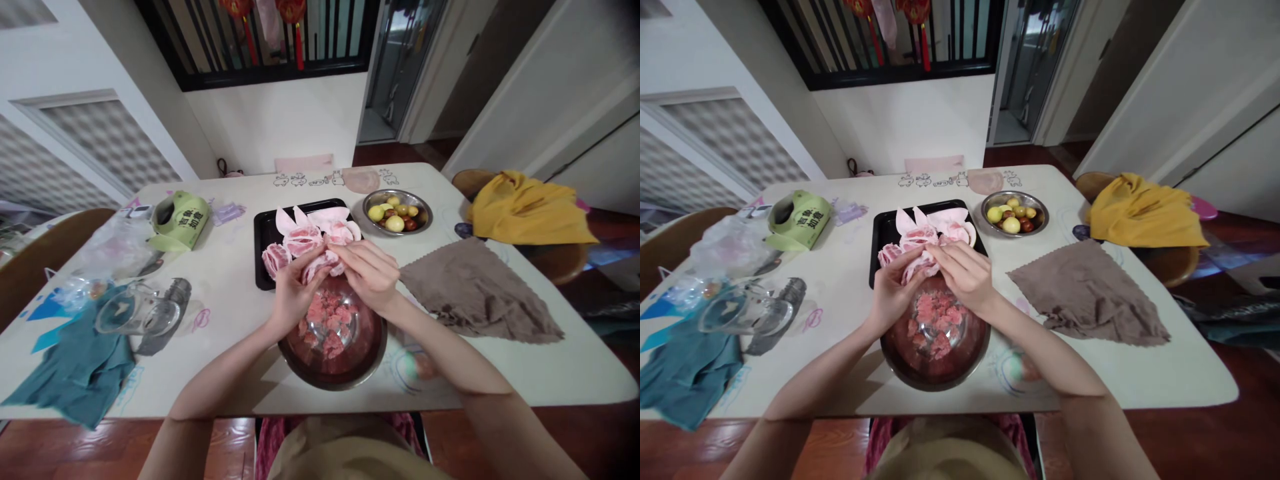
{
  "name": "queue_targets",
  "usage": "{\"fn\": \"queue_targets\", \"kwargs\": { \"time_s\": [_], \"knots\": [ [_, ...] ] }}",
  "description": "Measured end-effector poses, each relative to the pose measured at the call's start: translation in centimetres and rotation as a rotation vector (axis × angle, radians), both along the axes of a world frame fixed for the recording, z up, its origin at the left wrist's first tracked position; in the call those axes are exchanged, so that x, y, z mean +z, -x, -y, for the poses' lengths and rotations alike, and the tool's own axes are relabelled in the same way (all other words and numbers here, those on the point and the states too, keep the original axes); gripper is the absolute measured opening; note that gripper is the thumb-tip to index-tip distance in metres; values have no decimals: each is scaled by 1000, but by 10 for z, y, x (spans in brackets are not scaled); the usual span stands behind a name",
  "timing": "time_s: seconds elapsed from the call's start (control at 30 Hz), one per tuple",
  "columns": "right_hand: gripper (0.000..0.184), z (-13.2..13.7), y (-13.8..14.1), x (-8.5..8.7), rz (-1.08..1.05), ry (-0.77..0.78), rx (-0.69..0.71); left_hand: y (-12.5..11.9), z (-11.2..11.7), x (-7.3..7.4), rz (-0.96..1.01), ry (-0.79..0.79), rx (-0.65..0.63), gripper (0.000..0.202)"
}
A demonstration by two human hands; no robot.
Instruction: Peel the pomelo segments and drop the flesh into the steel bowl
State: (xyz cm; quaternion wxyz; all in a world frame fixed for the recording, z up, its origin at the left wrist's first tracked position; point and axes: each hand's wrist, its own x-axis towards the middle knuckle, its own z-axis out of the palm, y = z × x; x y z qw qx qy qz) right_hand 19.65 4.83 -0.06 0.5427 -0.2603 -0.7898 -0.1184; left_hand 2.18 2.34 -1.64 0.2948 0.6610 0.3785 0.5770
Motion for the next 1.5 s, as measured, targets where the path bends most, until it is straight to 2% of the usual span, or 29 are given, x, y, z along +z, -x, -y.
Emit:
{"fn": "queue_targets", "kwargs": {
  "time_s": [0.13, 0.27, 0.4, 0.47, 0.6, 0.7, 0.87, 1.0, 1.13, 1.23, 1.37, 1.43, 1.5],
  "knots": [
    [38, -12, -6, -9, 64, -122, -157, 3, -2, 3, -88, -101, 57, 34],
    [33, -23, -13, -12, 88, -138, -258, 3, -2, 8, -165, -188, 116, 34],
    [27, -38, -22, -15, 111, -151, -370, 5, -3, 8, -174, -205, 148, 32],
    [24, -49, -29, -16, 85, -130, -432, 8, -4, 8, -177, -199, 174, 31],
    [22, -64, -39, -22, 44, 24, -487, 16, -8, 10, -179, -164, 201, 27],
    [20, -66, -35, -32, 110, 169, -462, 19, -12, 10, -170, -129, 180, 25],
    [23, -70, -23, -49, 123, 499, -352, 17, -17, 6, -103, -23, 144, 20],
    [23, -73, -20, -53, 119, 563, -280, 15, -20, 3, 28, 54, 67, 19],
    [33, -66, -18, -45, 124, 577, -204, 15, -23, 3, 133, 96, 29, 21],
    [29, -50, -13, -30, 80, 538, -101, 17, -24, 6, 196, 97, 44, 28],
    [21, -21, -3, -8, -36, 445, 86, 18, -23, 10, 293, 181, 24, 41],
    [20, -8, 2, 0, -57, 357, 116, 18, -21, 13, 319, 208, 22, 42],
    [22, 2, 4, 3, -54, 259, 120, 18, -19, 15, 316, 206, 43, 34]
  ]
}}
